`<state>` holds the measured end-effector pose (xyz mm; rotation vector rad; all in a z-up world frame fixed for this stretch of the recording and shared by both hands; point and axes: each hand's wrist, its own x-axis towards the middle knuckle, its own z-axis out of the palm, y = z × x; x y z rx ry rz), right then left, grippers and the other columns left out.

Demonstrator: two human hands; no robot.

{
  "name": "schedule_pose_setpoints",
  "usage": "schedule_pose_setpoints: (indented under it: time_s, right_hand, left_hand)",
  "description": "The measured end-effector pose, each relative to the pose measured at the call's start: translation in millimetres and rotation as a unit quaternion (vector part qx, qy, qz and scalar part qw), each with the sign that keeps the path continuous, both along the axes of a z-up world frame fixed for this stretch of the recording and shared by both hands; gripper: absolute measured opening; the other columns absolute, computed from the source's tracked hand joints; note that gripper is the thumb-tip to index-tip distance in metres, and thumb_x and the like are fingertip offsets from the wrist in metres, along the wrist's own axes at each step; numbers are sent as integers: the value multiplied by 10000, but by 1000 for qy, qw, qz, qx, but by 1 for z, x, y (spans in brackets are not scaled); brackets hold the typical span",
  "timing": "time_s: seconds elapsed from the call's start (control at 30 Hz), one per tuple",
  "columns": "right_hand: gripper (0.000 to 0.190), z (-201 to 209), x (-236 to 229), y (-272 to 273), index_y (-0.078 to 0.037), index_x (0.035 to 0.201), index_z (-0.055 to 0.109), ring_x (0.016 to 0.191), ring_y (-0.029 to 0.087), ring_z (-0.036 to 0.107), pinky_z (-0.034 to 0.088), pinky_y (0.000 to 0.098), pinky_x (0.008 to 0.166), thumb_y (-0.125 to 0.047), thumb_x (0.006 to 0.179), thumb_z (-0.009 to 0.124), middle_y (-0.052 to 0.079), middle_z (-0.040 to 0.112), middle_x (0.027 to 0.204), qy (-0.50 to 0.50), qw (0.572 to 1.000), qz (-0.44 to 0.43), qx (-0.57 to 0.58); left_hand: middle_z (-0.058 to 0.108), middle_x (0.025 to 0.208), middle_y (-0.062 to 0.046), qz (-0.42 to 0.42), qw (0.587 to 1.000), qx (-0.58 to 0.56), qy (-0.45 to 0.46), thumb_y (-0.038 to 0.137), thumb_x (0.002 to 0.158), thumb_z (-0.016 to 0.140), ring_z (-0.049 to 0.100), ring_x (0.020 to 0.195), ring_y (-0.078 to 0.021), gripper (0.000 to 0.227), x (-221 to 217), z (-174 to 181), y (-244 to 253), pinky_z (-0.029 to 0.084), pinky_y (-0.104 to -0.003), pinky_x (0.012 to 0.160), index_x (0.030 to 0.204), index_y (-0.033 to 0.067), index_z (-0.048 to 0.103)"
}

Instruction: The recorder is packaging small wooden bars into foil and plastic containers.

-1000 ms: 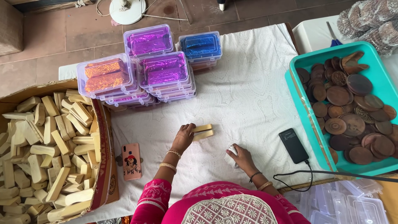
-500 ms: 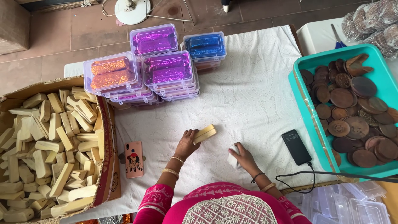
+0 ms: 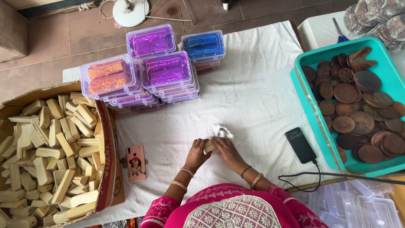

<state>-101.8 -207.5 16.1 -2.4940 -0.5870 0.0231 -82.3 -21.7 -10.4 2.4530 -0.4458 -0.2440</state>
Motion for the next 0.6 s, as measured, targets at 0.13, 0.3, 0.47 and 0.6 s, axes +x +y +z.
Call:
schedule_pose_setpoints:
  time_s: [0.13,0.3,0.47,0.6]
  right_hand:
    - [543,-2,23,-15,-104,1512,400,1313,313,513,455,456,1155,-193,995,538,124,527,1400,21,990,-50,127]
    - [521,-28,39,-51,-91,1342,549,1067,317,543,523,438,971,-74,830,645,159,513,1211,55,992,-111,-18]
    - [263,-48,41,-61,-88,1211,607,1083,280,575,525,410,971,-172,962,616,88,580,1161,92,981,-167,20]
    - [245,-36,27,-47,-107,1153,598,1087,254,622,610,396,875,-307,1030,530,48,516,1251,171,911,-254,277]
  left_hand:
    - [618,1137,-131,-11,999,33,32,104,779,811,581,1069,-271,601,-7,1,1,540,-365,1016,1315,20,552]
    - [595,1203,-130,5,998,49,35,117,804,786,538,1138,-299,585,-6,13,2,500,-363,1048,1326,52,528]
    - [654,1148,-137,80,991,-33,102,138,782,817,647,1011,-264,536,-3,16,2,569,-337,940,1261,30,601]
    - [738,1076,-141,210,919,-203,265,191,797,833,746,877,-175,551,0,-27,8,636,-263,809,1265,-2,615]
